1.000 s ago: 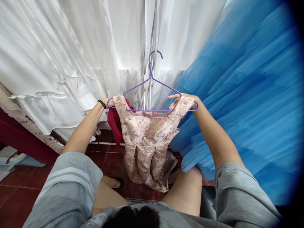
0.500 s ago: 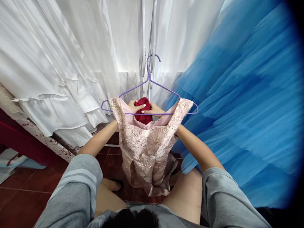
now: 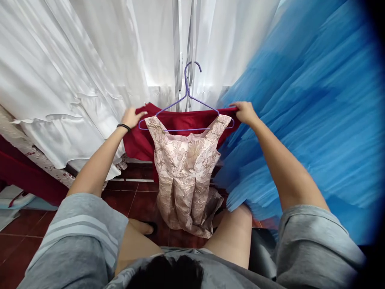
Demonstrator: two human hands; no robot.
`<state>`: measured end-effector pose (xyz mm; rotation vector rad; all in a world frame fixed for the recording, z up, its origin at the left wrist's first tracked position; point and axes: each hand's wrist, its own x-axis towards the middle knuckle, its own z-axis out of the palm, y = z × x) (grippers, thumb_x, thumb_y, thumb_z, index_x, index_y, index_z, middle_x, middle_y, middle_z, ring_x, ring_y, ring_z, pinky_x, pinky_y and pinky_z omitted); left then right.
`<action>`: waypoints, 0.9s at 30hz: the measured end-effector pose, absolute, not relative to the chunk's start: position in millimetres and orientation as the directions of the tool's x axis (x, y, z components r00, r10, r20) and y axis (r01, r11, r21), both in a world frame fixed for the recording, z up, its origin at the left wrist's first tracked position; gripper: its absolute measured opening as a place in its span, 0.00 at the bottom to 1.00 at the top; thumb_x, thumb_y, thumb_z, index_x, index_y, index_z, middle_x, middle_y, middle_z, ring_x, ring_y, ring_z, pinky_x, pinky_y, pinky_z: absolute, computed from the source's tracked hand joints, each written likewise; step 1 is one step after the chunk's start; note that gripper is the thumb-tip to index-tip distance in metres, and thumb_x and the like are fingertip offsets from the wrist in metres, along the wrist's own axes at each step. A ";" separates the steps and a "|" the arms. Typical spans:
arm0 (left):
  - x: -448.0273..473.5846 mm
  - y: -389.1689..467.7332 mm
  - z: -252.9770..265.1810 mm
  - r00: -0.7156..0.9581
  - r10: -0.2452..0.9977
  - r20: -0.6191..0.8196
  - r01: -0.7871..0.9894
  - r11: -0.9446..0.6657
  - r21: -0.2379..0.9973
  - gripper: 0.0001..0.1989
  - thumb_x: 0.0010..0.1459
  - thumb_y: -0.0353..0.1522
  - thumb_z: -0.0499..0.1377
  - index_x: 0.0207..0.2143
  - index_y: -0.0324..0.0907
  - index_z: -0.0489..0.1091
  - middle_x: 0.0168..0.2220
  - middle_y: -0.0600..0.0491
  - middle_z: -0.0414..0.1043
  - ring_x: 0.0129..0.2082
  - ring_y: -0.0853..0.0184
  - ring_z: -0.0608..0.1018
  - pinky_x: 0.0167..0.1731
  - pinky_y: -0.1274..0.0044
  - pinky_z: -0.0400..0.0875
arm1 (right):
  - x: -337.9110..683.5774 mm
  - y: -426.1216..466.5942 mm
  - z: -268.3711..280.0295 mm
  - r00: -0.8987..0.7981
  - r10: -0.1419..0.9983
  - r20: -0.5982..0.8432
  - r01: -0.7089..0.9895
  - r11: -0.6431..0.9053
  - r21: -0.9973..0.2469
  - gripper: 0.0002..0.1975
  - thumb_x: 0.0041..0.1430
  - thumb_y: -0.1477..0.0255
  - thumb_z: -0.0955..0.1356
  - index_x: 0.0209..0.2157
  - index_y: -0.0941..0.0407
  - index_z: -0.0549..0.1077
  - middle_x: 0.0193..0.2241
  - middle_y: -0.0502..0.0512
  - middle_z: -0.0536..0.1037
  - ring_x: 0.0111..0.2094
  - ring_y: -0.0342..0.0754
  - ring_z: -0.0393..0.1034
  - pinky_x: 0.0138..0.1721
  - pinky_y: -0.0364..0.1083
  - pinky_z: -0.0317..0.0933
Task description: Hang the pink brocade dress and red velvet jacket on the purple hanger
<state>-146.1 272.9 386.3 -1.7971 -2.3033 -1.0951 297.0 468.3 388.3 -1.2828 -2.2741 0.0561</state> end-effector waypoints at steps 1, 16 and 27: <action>-144.8 270.1 394.4 -0.351 0.791 0.502 0.908 0.156 0.389 0.23 0.60 0.50 0.55 0.29 0.38 0.72 0.30 0.47 0.73 0.43 0.55 0.75 0.48 0.67 0.67 | 293.6 466.1 390.7 -0.356 0.787 0.503 0.793 0.539 -0.282 0.27 0.47 0.81 0.61 0.51 0.59 0.75 0.43 0.61 0.80 0.47 0.57 0.72 0.49 0.50 0.64; -16.7 149.2 385.5 -0.548 0.719 0.428 0.834 0.508 0.215 0.23 0.64 0.43 0.45 0.41 0.36 0.73 0.35 0.32 0.75 0.42 0.40 0.78 0.41 0.53 0.70 | 289.4 320.2 372.2 -0.178 0.782 0.598 0.932 0.329 -0.153 0.16 0.64 0.76 0.55 0.44 0.63 0.70 0.36 0.73 0.74 0.38 0.60 0.74 0.36 0.51 0.64; 65.1 231.0 374.4 -0.339 0.732 0.591 0.765 -0.150 0.626 0.14 0.69 0.39 0.46 0.43 0.41 0.67 0.39 0.44 0.75 0.48 0.53 0.77 0.48 0.67 0.69 | 177.7 274.3 383.9 -0.330 0.832 0.446 0.685 0.536 -0.493 0.28 0.68 0.71 0.54 0.67 0.65 0.46 0.43 0.75 0.75 0.47 0.69 0.73 0.47 0.64 0.64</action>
